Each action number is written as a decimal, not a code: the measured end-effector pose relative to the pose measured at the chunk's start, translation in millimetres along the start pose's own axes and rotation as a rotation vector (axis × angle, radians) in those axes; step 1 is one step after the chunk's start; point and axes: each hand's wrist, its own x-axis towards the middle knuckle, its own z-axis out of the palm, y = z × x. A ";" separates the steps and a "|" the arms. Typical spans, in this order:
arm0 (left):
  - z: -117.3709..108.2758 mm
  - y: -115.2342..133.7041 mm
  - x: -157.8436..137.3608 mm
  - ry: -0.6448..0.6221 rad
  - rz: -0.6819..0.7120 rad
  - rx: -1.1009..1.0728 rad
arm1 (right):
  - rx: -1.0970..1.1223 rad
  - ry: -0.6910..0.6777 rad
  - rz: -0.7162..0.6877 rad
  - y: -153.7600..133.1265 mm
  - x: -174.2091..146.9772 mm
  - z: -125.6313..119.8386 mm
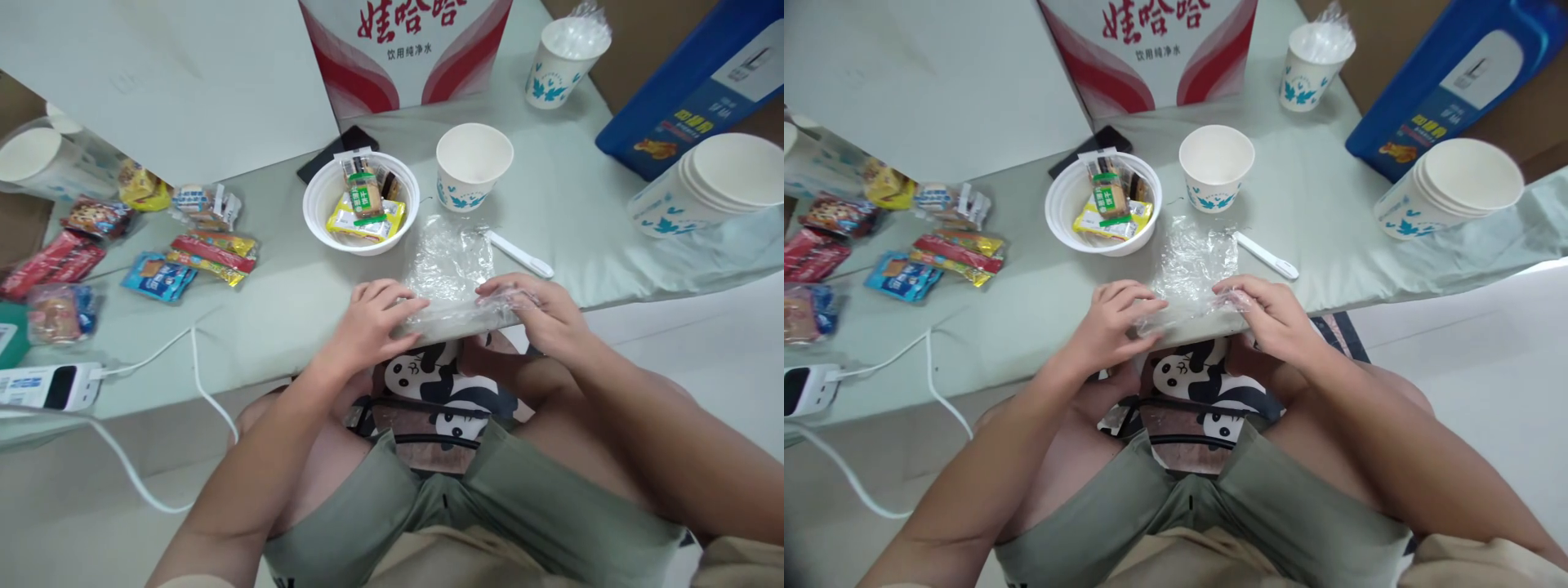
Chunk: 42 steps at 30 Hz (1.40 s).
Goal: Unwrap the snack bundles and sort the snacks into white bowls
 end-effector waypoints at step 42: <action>-5.6 14.7 30.9 0.300 -0.575 -0.424 | -0.881 -0.279 -0.288 7.2 -3.8 35.6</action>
